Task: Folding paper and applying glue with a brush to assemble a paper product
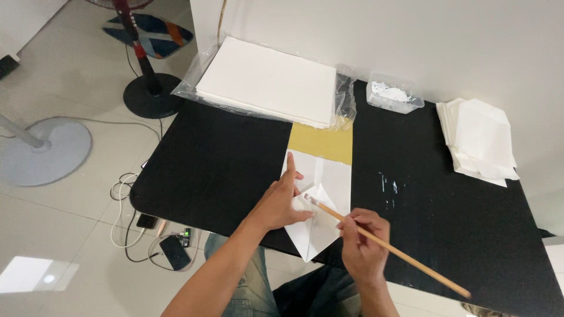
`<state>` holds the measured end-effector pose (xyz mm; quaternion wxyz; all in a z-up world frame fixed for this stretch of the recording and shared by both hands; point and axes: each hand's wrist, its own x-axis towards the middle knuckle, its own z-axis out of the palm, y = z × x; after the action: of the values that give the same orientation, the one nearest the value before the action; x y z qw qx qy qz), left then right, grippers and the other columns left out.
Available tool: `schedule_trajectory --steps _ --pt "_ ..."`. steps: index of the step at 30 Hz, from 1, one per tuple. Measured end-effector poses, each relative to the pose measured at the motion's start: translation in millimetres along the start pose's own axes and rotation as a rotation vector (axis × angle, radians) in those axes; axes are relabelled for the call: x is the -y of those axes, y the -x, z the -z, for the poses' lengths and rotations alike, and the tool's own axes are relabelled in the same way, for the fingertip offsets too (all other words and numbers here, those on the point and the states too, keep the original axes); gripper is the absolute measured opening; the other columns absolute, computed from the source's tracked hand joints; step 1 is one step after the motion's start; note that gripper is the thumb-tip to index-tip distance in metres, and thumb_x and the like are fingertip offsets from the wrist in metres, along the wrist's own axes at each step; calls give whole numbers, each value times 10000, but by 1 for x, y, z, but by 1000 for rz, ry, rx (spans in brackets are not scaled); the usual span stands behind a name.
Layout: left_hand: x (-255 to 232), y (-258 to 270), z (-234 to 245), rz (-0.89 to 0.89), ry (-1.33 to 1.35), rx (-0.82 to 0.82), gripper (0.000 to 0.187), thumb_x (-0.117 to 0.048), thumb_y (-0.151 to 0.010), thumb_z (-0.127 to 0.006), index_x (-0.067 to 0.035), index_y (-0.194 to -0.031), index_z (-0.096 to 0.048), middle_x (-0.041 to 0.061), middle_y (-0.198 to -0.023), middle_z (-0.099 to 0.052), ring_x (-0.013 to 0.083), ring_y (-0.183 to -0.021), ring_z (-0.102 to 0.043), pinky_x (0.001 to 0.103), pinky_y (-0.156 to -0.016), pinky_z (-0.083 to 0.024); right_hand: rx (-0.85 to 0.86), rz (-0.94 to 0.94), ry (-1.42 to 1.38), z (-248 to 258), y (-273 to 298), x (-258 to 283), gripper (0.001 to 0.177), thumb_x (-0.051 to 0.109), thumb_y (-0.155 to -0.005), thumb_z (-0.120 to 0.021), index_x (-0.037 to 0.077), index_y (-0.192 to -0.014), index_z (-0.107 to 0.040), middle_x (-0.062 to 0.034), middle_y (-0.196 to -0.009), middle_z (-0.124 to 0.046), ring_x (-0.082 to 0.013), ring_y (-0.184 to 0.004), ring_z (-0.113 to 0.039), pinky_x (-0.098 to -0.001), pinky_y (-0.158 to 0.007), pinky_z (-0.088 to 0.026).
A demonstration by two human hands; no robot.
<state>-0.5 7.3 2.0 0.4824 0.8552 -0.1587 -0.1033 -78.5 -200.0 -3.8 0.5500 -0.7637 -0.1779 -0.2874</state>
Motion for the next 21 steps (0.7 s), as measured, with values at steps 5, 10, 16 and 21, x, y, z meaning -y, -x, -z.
schedule_trajectory --steps 5,10,16,21 --pt "1 1 1 -22 -24 23 1377 -299 -784 -861 -97 -1611 221 69 -1444 -497 220 -1004 -608 382 -1009 -428 -46 -16 136 30 -7 19 190 3 -1024 -523 3 -1147 -379 -245 -983 -579 -207 -711 -660 -251 -637 -547" --pt "5 -2 -2 -30 -35 37 1361 -308 -787 -861 -99 -1620 195 58 -1435 -505 220 -1034 -609 385 -1029 -407 39 -25 204 34 -1 1 184 46 -1001 -576 -1 -1130 -454 -183 -961 -636 -171 -761 -678 -241 -652 -551" --pt "5 -1 -2 -30 -36 46 1342 -317 -785 -857 -96 -1630 161 34 -1435 -517 217 -1041 -607 378 -1020 -399 43 10 273 17 4 -7 202 70 -986 -609 -6 -1133 -493 -179 -1071 -643 -188 -830 -695 -241 -701 -585" --pt "7 -1 -2 -51 -35 21 1376 -321 -774 -868 -96 -1618 194 65 -1441 -508 223 -1022 -618 370 -1004 -415 70 -18 159 -1 1 -6 172 29 -995 -587 -1 -1125 -478 -160 -1050 -622 -161 -773 -700 -244 -726 -599"
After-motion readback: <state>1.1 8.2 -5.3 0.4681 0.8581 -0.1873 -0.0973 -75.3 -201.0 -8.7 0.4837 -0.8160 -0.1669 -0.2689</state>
